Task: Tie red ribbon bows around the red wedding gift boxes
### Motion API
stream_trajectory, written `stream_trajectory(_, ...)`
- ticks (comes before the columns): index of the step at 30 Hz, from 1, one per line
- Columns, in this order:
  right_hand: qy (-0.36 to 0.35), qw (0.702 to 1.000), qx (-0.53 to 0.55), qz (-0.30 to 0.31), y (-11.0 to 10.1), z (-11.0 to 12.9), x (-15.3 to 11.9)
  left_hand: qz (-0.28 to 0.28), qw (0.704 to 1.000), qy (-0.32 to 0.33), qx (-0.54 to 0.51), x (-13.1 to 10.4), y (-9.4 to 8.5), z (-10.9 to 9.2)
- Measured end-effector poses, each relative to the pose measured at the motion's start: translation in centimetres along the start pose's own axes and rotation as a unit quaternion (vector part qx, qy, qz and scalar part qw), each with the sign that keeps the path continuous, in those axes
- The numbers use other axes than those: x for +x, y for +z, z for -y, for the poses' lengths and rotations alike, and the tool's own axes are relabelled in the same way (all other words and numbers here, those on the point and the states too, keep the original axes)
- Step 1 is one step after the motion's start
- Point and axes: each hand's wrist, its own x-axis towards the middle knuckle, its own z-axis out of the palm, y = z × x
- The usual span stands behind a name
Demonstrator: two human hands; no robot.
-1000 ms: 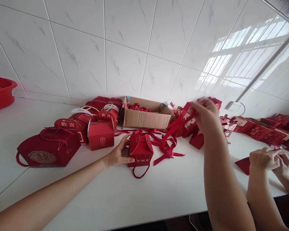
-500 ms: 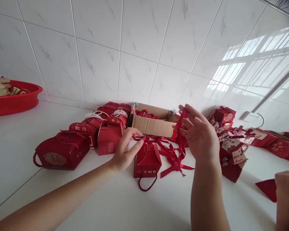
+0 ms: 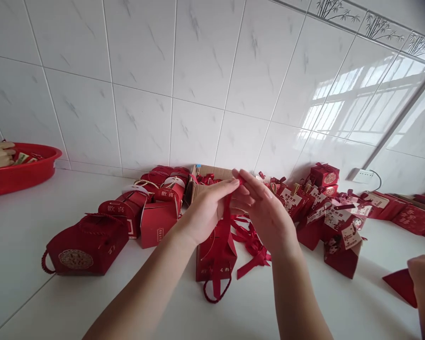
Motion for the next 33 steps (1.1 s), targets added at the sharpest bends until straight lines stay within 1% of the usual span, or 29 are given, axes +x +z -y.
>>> stream_trajectory(2, -0.022, 0.999, 0.01, -0.032, 0.0, 0.0, 0.1, -0.056, 0.993, 0.051, 0.094, -0.4, 0.2, -0.1)
stream_trajectory(3, -0.033, 0.998, 0.017, -0.059, -0.1, 0.0, 0.2, -0.092, 0.978, 0.09, 0.164, -0.7, 0.3, -0.2)
stream_trajectory(4, -0.043, 0.995, 0.026, -0.091, -0.2, -0.1, 0.4, -0.121, 0.956, 0.128, 0.236, -1.0, 0.5, -0.2)
stream_trajectory(5, -0.052, 0.99, 0.035, -0.125, -0.4, -0.1, 0.5, -0.138, 0.93, 0.158, 0.3, -1.3, 0.6, -0.3)
stream_trajectory(6, -0.056, 0.985, 0.045, -0.156, -0.7, -0.2, 0.6, -0.143, 0.909, 0.178, 0.348, -1.6, 0.8, -0.4)
stream_trajectory(7, -0.06, 0.98, 0.053, -0.183, -1.1, -0.2, 0.7, -0.14, 0.896, 0.186, 0.378, -1.9, 1.0, -0.5)
stream_trajectory(8, -0.065, 0.974, 0.061, -0.208, -1.5, -0.3, 0.9, -0.134, 0.89, 0.185, 0.395, -2.1, 1.2, -0.6)
stream_trajectory(11, -0.077, 0.955, 0.09, -0.271, -2.8, -0.6, 1.3, -0.131, 0.888, 0.17, 0.406, -2.6, 1.6, -0.9)
stream_trajectory(13, -0.077, 0.945, 0.112, -0.298, -3.7, -0.7, 1.5, -0.123, 0.891, 0.157, 0.407, -2.8, 1.9, -1.2)
stream_trajectory(17, -0.06, 0.934, 0.154, -0.316, -5.2, -1.0, 2.0, -0.069, 0.894, 0.106, 0.43, -3.6, 2.7, -1.5)
stream_trajectory(20, -0.032, 0.925, 0.192, -0.327, -6.3, -1.4, 2.5, -0.006, 0.888, 0.055, 0.457, -4.6, 3.4, -1.3)
stream_trajectory(22, -0.011, 0.919, 0.209, -0.334, -7.0, -1.8, 2.8, 0.042, 0.876, 0.032, 0.479, -5.2, 4.0, -0.9)
stream_trajectory(26, 0.018, 0.918, 0.219, -0.329, -8.4, -2.7, 3.0, 0.135, 0.831, 0.012, 0.54, -6.0, 5.2, -0.3)
stream_trajectory(28, 0.023, 0.922, 0.208, -0.325, -8.9, -3.2, 3.0, 0.171, 0.806, 0.01, 0.567, -6.2, 5.8, -0.1)
stream_trajectory(30, 0.024, 0.928, 0.191, -0.32, -9.4, -3.6, 3.0, 0.196, 0.78, 0.01, 0.594, -6.4, 6.3, 0.2)
stream_trajectory(33, 0.028, 0.936, 0.152, -0.318, -10.0, -4.4, 3.0, 0.211, 0.735, 0.002, 0.644, -6.5, 7.0, 1.1)
